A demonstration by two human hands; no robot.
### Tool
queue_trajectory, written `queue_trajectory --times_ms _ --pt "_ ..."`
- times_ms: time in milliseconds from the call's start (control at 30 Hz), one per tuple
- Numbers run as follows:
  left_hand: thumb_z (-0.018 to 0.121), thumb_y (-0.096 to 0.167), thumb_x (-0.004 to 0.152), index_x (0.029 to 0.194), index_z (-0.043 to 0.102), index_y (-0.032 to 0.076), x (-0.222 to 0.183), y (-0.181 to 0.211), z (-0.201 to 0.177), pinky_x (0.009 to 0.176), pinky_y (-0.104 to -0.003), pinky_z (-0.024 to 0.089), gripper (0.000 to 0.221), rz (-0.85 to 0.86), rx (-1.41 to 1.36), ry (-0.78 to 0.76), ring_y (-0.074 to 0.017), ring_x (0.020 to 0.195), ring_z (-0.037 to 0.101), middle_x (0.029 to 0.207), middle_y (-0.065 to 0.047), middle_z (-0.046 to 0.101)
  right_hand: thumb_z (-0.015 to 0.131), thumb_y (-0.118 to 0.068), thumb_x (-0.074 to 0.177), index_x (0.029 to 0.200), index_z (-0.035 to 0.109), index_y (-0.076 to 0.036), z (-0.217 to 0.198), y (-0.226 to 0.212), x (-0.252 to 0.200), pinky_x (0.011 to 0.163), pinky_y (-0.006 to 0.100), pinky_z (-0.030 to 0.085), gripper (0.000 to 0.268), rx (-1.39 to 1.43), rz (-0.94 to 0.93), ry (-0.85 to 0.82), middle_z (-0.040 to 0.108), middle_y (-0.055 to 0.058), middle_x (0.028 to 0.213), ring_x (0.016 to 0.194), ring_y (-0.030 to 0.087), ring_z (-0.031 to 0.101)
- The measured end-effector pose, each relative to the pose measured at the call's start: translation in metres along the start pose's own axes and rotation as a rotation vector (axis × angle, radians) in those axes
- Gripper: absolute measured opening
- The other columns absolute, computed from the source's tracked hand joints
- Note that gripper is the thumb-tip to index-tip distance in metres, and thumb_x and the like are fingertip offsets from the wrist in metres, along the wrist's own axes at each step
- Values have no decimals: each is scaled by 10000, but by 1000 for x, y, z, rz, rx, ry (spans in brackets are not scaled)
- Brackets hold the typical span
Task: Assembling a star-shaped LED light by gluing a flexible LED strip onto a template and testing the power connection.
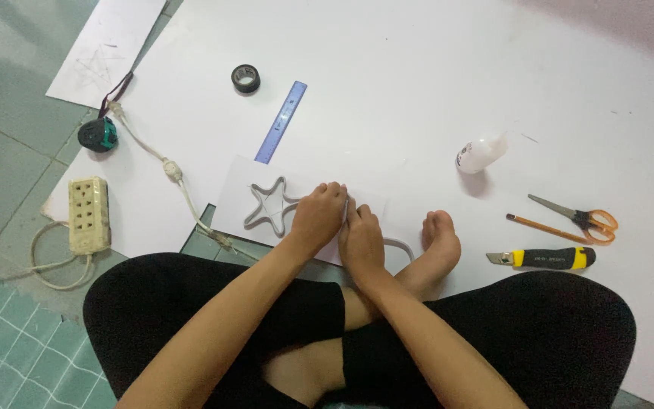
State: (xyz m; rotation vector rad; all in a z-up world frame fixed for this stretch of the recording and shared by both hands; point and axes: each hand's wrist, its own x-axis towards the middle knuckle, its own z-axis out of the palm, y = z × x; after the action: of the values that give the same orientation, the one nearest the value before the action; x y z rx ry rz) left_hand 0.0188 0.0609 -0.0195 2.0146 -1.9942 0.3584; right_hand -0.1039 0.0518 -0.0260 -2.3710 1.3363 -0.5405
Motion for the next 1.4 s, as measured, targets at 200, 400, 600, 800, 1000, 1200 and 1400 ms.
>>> queue_trajectory --times_ms 200,400,600,800,1000,1200,1400 --pt "571 180 946 1321 674 166 -16 -4 6 878 -554 594 390 71 -141 -149 -498 1181 645 1154 -271 645 614 -48 883 1054 693 -10 -1 -3 -6 733 411 568 193 14 24 -33 573 111 959 885 348 652" --pt "512 222 959 1357 660 79 -9 7 -30 965 -609 533 448 -34 -281 -229 -524 1249 592 1237 -296 607 596 -124 991 1099 735 -57 -7 16 0 734 390 577 188 344 124 -34 627 132 928 895 323 693" --pt "439 338 1022 1390 636 100 -7 12 -34 1013 -597 507 480 -57 -242 -338 -512 1312 544 1272 -264 578 595 -62 853 1165 728 -41 -17 53 18 897 462 518 340 146 279 239 680 135 1013 972 365 649" --pt "465 327 1011 1378 646 90 -2 15 -50 1002 -594 514 473 -54 -240 -362 -514 1305 551 1259 -273 582 565 50 811 1324 602 59 -30 40 12 984 505 443 514 265 297 218 685 210 1094 1078 427 615" --pt "452 306 1016 1394 638 97 -2 12 -52 1008 -587 511 470 -46 -232 -380 -518 1317 535 1280 -286 586 564 7 855 1302 638 52 -16 37 2 908 452 521 456 236 321 238 746 199 1062 1025 365 652" --pt "461 291 1017 1378 652 111 -9 9 -61 1008 -579 514 446 -27 -230 -385 -510 1305 554 1260 -280 604 597 -22 832 1309 653 27 -14 34 -5 882 433 544 482 269 380 201 759 183 1055 1015 344 672" --pt "516 455 978 1387 644 122 -13 2 -54 1043 -567 493 542 1 -193 -413 -496 1313 554 1273 -278 602 586 -43 822 1317 644 -19 -10 35 -11 877 443 535 499 263 383 149 761 143 1053 1002 332 664"
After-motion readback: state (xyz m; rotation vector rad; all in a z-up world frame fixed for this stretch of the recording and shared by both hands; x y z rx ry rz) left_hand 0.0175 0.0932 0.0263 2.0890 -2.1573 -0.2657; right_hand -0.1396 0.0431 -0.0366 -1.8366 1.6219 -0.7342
